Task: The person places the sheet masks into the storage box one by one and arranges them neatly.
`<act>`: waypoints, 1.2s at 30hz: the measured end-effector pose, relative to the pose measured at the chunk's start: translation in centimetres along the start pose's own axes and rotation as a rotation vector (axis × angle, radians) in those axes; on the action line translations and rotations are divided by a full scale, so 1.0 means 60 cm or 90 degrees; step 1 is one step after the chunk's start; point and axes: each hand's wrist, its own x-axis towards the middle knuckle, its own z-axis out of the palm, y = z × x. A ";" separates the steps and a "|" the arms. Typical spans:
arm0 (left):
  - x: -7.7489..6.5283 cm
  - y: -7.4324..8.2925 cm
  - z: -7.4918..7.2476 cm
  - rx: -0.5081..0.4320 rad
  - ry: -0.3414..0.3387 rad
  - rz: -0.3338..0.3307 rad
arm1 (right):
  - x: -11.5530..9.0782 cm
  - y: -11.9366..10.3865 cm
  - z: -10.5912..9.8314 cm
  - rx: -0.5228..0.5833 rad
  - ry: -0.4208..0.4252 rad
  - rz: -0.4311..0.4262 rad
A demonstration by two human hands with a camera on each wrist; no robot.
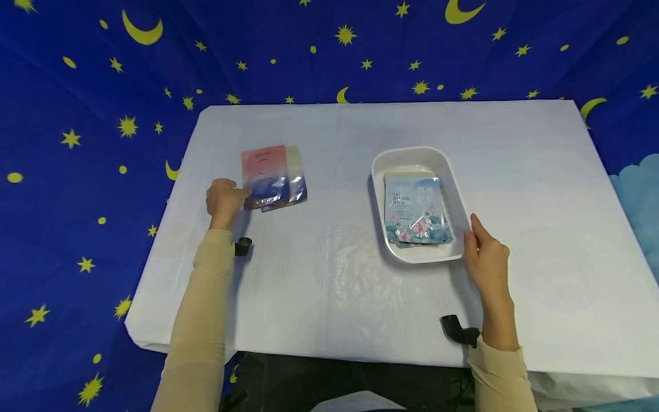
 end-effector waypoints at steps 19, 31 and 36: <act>0.017 -0.002 0.031 -0.013 -0.019 -0.020 | -0.002 -0.003 -0.006 0.012 -0.002 0.015; 0.021 -0.015 0.034 -0.030 0.008 -0.066 | -0.001 -0.005 -0.001 0.013 -0.013 0.020; 0.023 -0.023 0.033 -0.041 0.027 -0.084 | 0.000 -0.003 0.002 0.009 -0.009 0.011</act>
